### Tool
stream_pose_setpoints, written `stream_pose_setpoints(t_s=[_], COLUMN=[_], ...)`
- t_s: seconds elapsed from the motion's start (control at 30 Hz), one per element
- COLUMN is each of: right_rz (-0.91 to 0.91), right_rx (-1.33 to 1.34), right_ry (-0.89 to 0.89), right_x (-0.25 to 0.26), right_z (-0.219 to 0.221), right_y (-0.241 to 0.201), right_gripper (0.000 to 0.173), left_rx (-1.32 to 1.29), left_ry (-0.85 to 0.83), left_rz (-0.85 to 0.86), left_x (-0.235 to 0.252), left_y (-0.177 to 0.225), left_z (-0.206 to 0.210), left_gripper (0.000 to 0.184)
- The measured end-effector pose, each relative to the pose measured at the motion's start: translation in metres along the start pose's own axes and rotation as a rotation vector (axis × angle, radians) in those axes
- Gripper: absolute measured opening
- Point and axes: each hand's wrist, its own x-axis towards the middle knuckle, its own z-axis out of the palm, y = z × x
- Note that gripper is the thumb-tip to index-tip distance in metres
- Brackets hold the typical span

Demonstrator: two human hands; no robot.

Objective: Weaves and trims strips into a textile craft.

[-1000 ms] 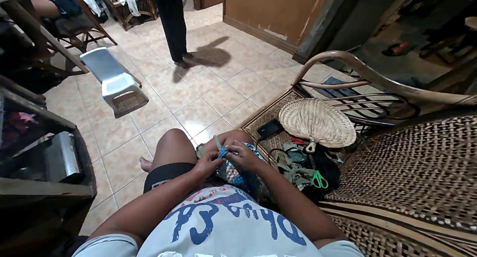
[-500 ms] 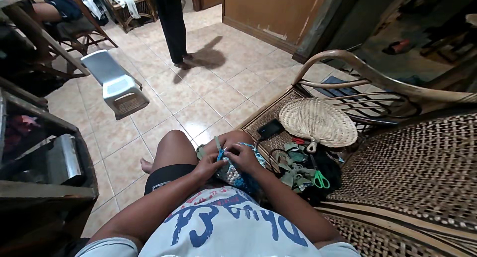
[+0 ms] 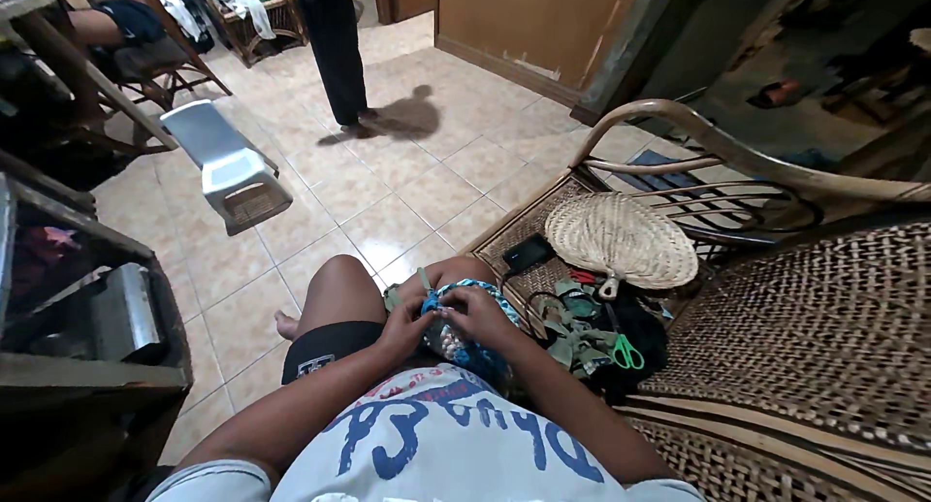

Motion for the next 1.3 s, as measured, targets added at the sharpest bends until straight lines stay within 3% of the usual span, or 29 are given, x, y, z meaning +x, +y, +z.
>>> stream_pose_setpoints(t_s=[0.23,0.43,0.63,0.77,0.93,1.13,1.3], right_rz=[-0.036,-0.009,0.037,-0.015,-0.236,-0.237,-0.240], right_rx=[-0.017,0.043,0.184,0.288,-0.138,-0.200,-0.211], right_ry=[0.252,0.211,0.040,0.126,0.276,0.277,0.433], right_x=[-0.003,-0.002,0.003,-0.001,-0.015,-0.024,-0.022], right_z=[0.027,0.036,0.024,0.020,0.028,0.032,0.044], right_y=[0.010,0.012,0.014,0.018,0.017,0.007,0.009], right_gripper=[0.025,0.026,0.028,0.020,0.016,0.023,0.017], left_rx=[0.407,0.652,0.612,0.311,-0.111,-0.157,0.000], left_ry=[0.021,-0.050,-0.115,-0.134,-0.138,-0.119,-0.091], left_rz=[0.151,0.058,0.025,0.045,-0.100,-0.117,-0.029], left_x=[0.003,0.003,0.005,0.004,0.000,-0.001,-0.002], left_y=[0.003,0.018,0.018,0.006,-0.003,-0.004,0.004], left_z=[-0.002,0.001,0.000,-0.013,-0.012,-0.013,-0.010], left_gripper=[0.028,0.032,0.031,0.025,0.020,0.017,0.014])
